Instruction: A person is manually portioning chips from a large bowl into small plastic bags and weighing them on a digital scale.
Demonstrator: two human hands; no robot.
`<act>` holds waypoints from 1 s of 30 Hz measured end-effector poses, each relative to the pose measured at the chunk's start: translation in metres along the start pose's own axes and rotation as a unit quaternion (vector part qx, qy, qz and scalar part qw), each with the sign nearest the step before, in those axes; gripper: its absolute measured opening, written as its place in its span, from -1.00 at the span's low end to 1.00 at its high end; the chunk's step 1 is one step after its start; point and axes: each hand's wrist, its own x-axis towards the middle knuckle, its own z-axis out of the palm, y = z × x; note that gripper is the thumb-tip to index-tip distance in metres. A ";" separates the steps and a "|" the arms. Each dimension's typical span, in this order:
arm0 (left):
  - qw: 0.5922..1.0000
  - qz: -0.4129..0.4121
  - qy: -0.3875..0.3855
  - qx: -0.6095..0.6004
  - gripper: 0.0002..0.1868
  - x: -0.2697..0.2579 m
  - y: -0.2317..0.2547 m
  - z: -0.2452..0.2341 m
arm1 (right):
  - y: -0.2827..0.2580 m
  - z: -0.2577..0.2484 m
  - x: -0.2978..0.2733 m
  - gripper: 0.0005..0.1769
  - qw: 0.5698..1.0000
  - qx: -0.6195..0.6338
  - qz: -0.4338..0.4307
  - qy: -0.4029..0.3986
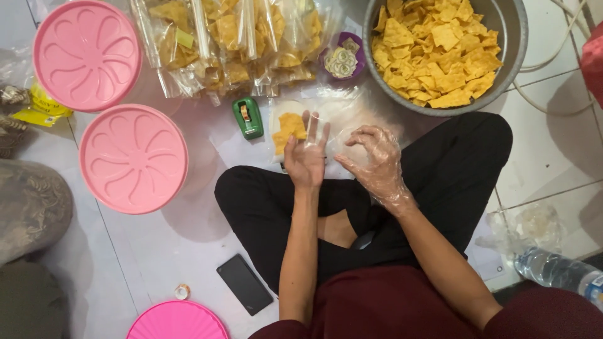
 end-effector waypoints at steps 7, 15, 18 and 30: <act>1.000 0.004 -0.005 0.015 -0.57 -0.001 0.001 0.004 | -0.008 0.003 -0.001 -0.61 0.990 0.084 0.111 -0.036; 1.000 -0.003 -0.018 0.019 -0.53 -0.001 0.000 0.005 | -0.016 -0.007 0.013 -0.42 0.988 -0.006 0.090 -0.126; 1.000 -0.006 0.008 0.012 -0.55 0.003 0.003 -0.006 | 0.018 0.005 -0.003 -0.74 0.989 -0.034 0.023 -0.141; 0.997 -0.002 0.072 -0.021 -0.50 0.006 0.013 0.000 | 0.013 -0.010 0.002 -0.73 0.988 0.079 -0.018 -0.135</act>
